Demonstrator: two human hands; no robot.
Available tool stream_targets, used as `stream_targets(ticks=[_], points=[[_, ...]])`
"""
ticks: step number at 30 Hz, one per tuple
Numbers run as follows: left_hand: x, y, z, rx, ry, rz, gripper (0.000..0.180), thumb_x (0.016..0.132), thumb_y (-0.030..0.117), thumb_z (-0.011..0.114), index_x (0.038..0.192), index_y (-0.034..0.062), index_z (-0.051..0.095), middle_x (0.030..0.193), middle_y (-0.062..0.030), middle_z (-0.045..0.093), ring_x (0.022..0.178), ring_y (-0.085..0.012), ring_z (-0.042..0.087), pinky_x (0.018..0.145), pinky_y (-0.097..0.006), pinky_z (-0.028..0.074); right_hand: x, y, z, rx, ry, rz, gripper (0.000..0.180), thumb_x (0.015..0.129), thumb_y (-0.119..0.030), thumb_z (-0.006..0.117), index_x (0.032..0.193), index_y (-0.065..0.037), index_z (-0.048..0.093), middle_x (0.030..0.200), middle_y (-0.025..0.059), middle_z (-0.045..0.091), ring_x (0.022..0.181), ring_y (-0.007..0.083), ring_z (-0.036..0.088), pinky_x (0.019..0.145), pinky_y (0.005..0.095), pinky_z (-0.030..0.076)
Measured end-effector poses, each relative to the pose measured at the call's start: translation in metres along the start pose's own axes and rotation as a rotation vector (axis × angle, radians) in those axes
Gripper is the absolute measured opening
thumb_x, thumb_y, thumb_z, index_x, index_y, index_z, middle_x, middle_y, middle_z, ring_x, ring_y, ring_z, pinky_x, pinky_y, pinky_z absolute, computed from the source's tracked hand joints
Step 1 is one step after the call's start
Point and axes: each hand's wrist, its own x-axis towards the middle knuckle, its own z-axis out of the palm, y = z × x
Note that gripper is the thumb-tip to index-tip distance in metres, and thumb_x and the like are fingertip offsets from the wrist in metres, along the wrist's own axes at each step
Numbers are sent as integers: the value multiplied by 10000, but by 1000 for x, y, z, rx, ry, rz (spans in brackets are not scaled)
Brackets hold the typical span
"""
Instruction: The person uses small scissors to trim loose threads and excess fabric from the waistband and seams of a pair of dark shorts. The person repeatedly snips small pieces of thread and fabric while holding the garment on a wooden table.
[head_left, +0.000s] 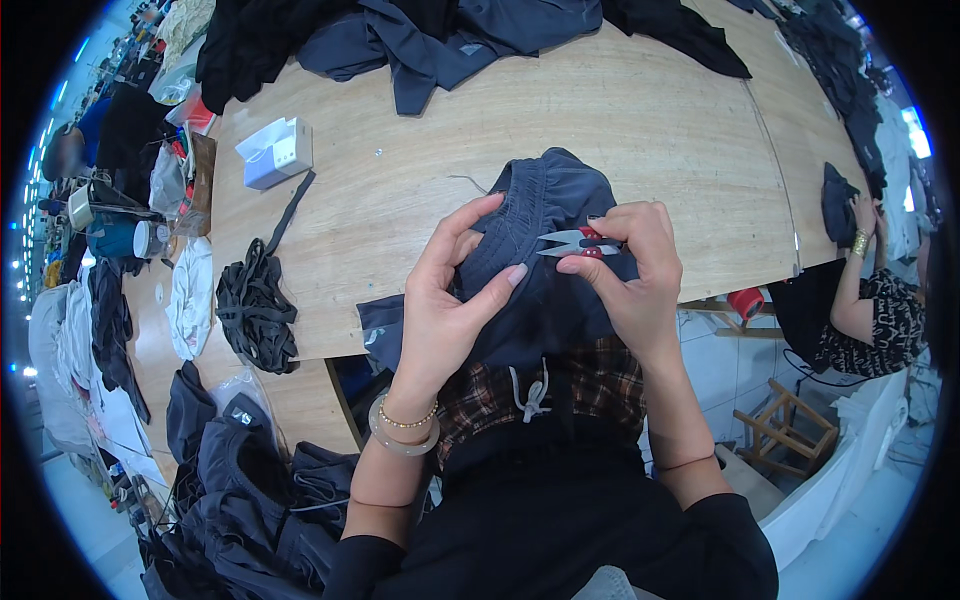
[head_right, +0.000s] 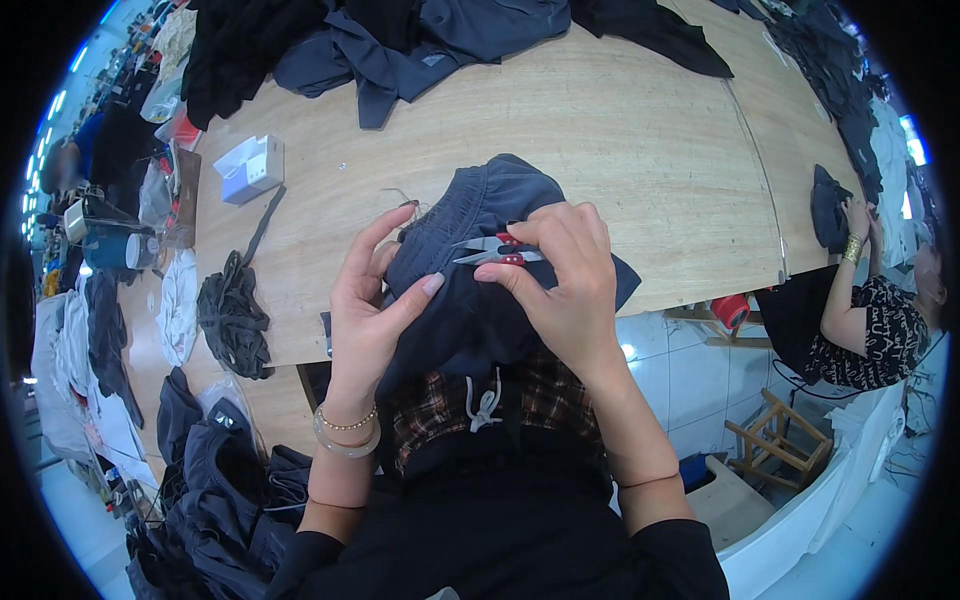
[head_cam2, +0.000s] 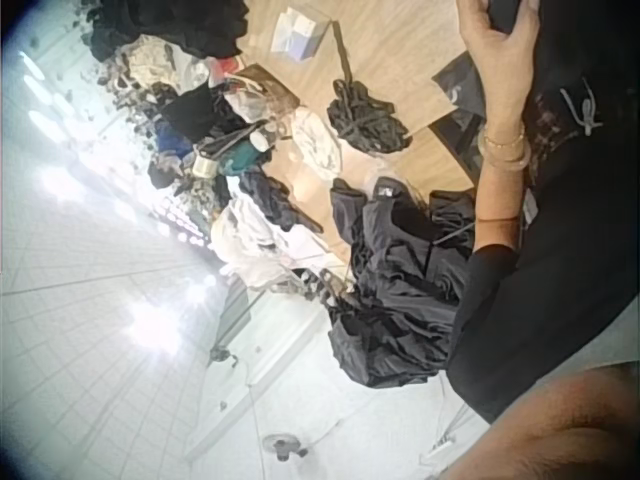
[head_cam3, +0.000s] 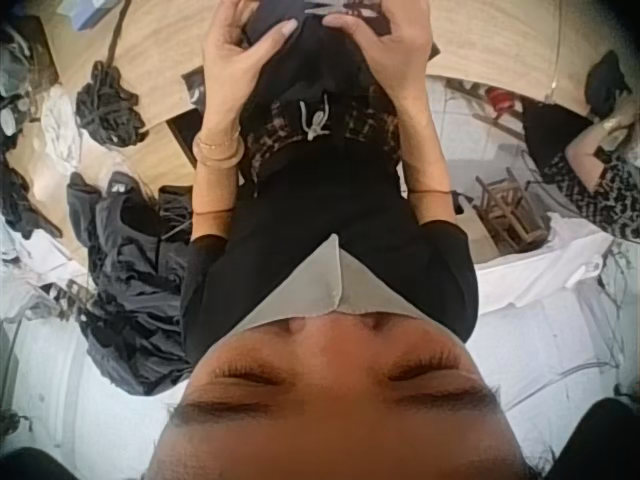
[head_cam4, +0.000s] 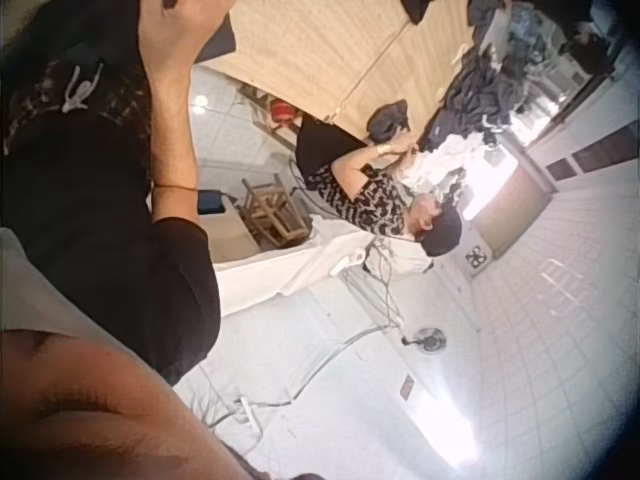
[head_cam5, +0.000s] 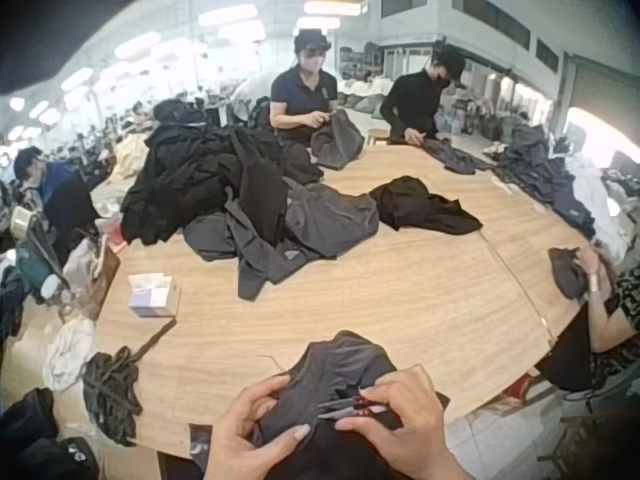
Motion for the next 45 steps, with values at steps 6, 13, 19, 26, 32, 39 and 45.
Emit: stream_targets(ticks=[6,13,19,26,32,39,45], points=[[2,-7,-2,141,-13,77,642,873,-88,705,1474,-4,497,1119,-87,705,1029,-108,654,929,-242,500,2,-5,-3,-81,-20,-55,428,644,-234,923,958,-57,693,918,49,649,886,237,565,760,355,430],[1,-3,-1,127,-32,66,641,863,-94,706,1465,-3,508,1083,-65,695,1006,-98,644,906,-235,497,3,-6,-3,-101,-16,-90,419,647,-323,900,941,-98,705,909,6,645,879,221,556,767,359,363],[0,-4,-3,147,-26,53,656,860,-98,707,1475,0,501,1077,-72,702,1012,-102,648,919,-243,501,4,-4,-4,-106,-17,-99,419,644,-320,901,940,-100,702,917,7,650,887,227,557,781,365,363],[-1,1,-2,7,-42,-17,668,883,-80,696,1505,0,465,1157,-123,711,1090,-134,657,989,-266,489,-1,-9,0,521,-68,326,422,719,-258,916,1006,-37,698,921,7,603,849,123,535,729,278,398],[0,1,-2,-92,-63,-64,620,893,-80,702,1474,-9,498,1290,-109,649,1142,-129,637,993,-275,513,7,-13,6,424,-218,129,268,799,-35,826,1049,-57,732,849,31,562,750,121,585,622,260,448],[1,0,1,-152,-54,-117,662,904,-81,694,1512,-2,445,1224,-139,684,1119,-141,649,978,-271,520,1,-14,22,353,-140,108,124,881,56,698,938,-53,693,814,40,548,732,135,573,604,277,434],[0,4,-2,-176,-49,-140,704,890,-75,703,1531,3,423,1226,-147,688,1136,-154,647,1015,-287,503,-1,-4,8,622,-167,539,187,920,-96,763,1038,-41,628,945,-1,570,871,68,546,751,220,436]])
